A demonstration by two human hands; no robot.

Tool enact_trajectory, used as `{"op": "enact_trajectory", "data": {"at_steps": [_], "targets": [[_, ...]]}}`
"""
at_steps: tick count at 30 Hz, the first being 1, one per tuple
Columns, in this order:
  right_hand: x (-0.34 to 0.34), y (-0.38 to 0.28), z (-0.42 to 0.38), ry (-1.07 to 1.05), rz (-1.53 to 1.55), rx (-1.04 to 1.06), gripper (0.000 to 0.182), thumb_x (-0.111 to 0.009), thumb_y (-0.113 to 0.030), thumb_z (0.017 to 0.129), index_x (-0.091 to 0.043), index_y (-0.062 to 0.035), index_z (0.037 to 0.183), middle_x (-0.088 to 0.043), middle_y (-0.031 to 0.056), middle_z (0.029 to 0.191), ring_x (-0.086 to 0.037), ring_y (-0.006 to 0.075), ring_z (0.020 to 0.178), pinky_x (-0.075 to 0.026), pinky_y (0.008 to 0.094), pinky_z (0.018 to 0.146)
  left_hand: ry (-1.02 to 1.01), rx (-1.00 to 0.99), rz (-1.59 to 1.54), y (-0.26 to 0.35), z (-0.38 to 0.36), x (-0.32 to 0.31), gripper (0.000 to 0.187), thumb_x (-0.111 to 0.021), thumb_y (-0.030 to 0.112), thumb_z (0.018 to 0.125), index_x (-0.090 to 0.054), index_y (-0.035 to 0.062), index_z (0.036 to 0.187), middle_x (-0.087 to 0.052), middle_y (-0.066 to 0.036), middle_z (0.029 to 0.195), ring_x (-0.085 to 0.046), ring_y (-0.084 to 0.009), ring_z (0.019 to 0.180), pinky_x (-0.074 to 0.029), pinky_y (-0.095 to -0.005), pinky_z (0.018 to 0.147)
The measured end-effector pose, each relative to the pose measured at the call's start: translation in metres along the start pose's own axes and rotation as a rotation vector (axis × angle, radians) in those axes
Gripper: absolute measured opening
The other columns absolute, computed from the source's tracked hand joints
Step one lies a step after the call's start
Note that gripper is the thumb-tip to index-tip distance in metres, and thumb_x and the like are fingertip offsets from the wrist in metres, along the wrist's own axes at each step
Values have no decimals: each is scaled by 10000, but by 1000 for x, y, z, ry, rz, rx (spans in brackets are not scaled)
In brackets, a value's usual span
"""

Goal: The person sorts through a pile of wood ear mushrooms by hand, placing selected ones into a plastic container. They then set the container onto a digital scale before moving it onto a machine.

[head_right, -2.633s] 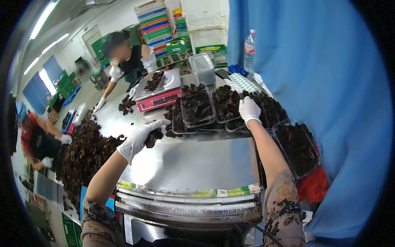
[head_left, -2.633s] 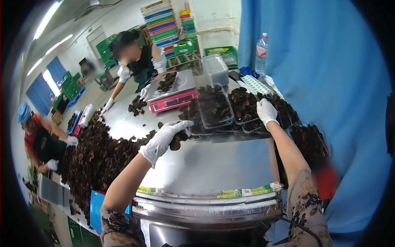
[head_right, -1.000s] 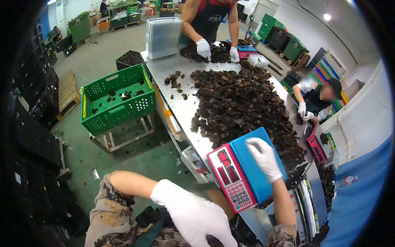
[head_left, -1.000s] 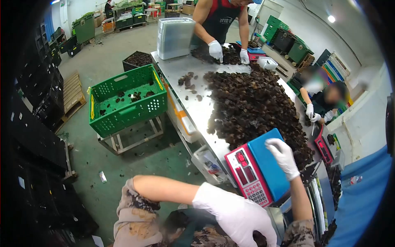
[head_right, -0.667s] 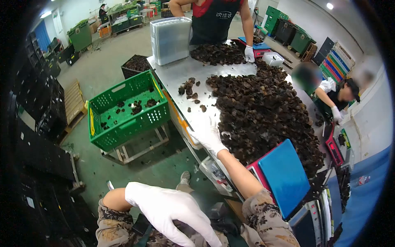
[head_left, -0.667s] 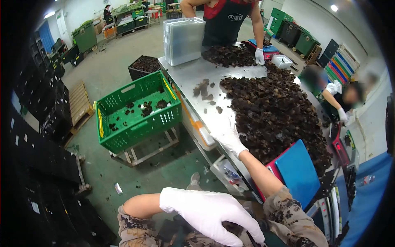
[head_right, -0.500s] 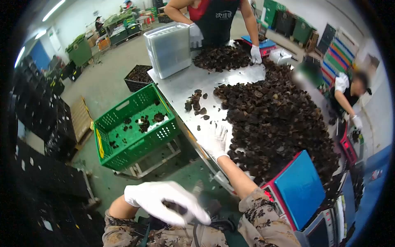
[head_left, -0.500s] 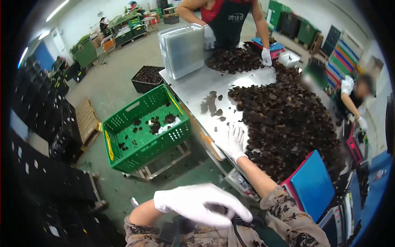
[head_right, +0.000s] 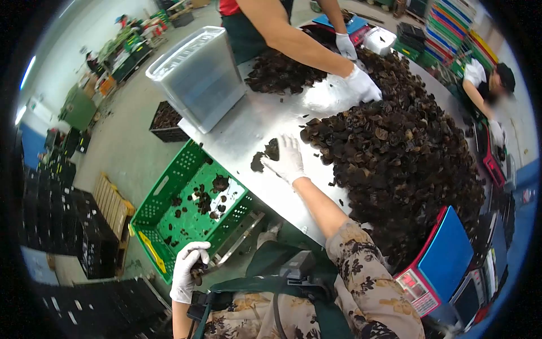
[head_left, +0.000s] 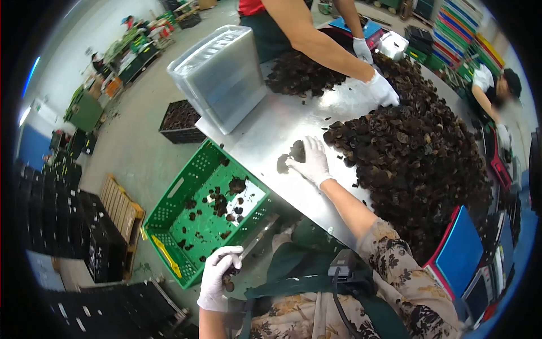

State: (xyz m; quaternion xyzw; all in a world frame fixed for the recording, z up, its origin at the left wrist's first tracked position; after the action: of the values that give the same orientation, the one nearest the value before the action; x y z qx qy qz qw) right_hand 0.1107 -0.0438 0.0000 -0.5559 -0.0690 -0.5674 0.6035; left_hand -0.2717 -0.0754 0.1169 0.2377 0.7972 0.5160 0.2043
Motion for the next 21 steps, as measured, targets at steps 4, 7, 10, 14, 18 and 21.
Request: {"op": "enact_trajectory", "data": {"at_steps": [4, 7, 10, 14, 18, 21], "targets": [[-56, -41, 12, -108, 439, -149, 397, -741, -321, 766, -577, -42, 995, -593, 182, 976, -571, 360, 960, -442, 473, 876, -4, -36, 41, 39, 63, 35, 345, -638, 292, 910, -657, -2, 1091, -607, -14, 754, -512, -81, 645, -376, -211, 584], [-106, -115, 8, -131, 558, -89, 386, -711, -302, 787, -592, -28, 1031, -597, 192, 956, -586, 350, 894, -480, 437, 823, -89, -105, 36, 73, 112, 49, 343, -650, 294, 911, -654, 2, 1090, -590, -5, 752, -510, -75, 660, -371, -206, 595], [-140, -182, -11, -237, 683, 92, 658, -687, -421, 835, -501, 29, 1279, -513, 240, 1277, -483, 379, 1229, -352, 441, 1102, -186, -164, 37, 107, 152, 47, 328, -640, 270, 928, -647, -3, 1110, -586, -6, 769, -520, -75, 692, -380, -211, 609], [-52, -160, 12, -313, 519, 102, 598, -692, -315, 849, -490, -22, 1329, -469, 248, 1365, -420, 400, 1309, -318, 457, 1129, -323, -123, 96, 127, 194, 23, 350, -639, 311, 923, -648, 9, 1098, -572, 4, 758, -484, -52, 659, -350, -189, 578], [25, -25, -25, 15, 8, -288, 633, -693, -297, 825, -475, 34, 1319, -448, 261, 1387, -397, 409, 1331, -297, 465, 1139, -453, -28, 99, 120, 221, -3, 304, -621, 245, 924, -662, -4, 1094, -591, -9, 773, -513, -71, 698, -384, -195, 618], [41, 11, -53, 86, -390, -370, 690, -666, -347, 866, -433, 76, 1359, -389, 276, 1439, -318, 408, 1390, -249, 483, 1166, -548, -24, 67, 108, 237, -31, 244, -609, 172, 928, -668, -1, 1089, -599, -6, 766, -537, -76, 717, -412, -198, 645]]}}
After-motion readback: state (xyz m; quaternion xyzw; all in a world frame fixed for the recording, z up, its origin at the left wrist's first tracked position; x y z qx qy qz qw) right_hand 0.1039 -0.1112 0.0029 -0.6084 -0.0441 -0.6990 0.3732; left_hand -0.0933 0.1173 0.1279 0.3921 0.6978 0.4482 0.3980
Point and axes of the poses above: each hand's wrist, its own z-axis towards the middle knuckle, its own x-axis out of the back of the hand, y = z × x, the point moved 5 cm from there along z, towards the middle knuckle
